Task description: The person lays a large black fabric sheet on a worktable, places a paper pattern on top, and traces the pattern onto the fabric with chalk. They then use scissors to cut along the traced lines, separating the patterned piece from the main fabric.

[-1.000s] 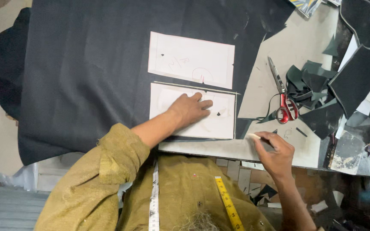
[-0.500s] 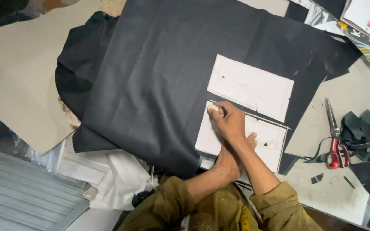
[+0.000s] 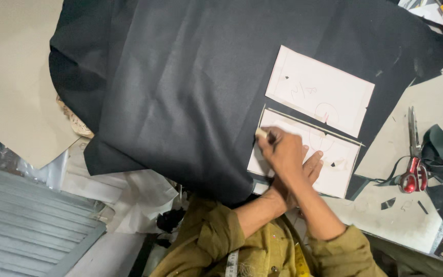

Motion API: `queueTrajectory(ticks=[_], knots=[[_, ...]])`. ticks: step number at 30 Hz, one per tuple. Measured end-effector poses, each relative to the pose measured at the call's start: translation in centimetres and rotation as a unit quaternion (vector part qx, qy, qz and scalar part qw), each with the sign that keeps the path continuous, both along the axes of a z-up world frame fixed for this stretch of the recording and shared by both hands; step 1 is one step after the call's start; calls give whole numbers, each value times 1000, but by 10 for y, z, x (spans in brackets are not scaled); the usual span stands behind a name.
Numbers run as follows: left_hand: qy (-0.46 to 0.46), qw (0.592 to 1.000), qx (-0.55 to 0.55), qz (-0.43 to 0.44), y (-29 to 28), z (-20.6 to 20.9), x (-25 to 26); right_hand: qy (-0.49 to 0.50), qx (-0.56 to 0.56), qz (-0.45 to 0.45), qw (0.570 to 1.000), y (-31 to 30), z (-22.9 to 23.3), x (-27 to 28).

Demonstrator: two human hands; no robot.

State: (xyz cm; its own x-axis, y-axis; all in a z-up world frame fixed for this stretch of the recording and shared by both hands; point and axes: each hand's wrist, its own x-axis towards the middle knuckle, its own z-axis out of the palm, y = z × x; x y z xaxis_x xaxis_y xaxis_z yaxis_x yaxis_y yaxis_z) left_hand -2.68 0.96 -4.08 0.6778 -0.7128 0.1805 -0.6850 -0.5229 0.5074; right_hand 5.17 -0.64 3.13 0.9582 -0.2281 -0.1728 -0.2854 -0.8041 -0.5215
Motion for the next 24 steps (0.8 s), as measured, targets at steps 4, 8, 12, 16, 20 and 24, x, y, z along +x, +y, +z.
queueTrajectory(ticks=[4,8,12,16,20,24], knots=[[-81,992,101,2,13,9,-1,-23,-134,98,986,24,9,-66],[-191,972,117,68,17,15,0,-213,-102,168,957,2,14,-87],[77,997,16,-23,6,24,7,-78,240,-61,966,-74,13,-86],[17,1000,14,-16,7,44,24,-94,488,-305,812,-169,1,-98],[-49,985,-133,100,33,56,102,-151,340,-313,874,-232,-15,-105],[-76,981,-89,156,65,52,190,-201,101,-180,958,-260,-21,-78]])
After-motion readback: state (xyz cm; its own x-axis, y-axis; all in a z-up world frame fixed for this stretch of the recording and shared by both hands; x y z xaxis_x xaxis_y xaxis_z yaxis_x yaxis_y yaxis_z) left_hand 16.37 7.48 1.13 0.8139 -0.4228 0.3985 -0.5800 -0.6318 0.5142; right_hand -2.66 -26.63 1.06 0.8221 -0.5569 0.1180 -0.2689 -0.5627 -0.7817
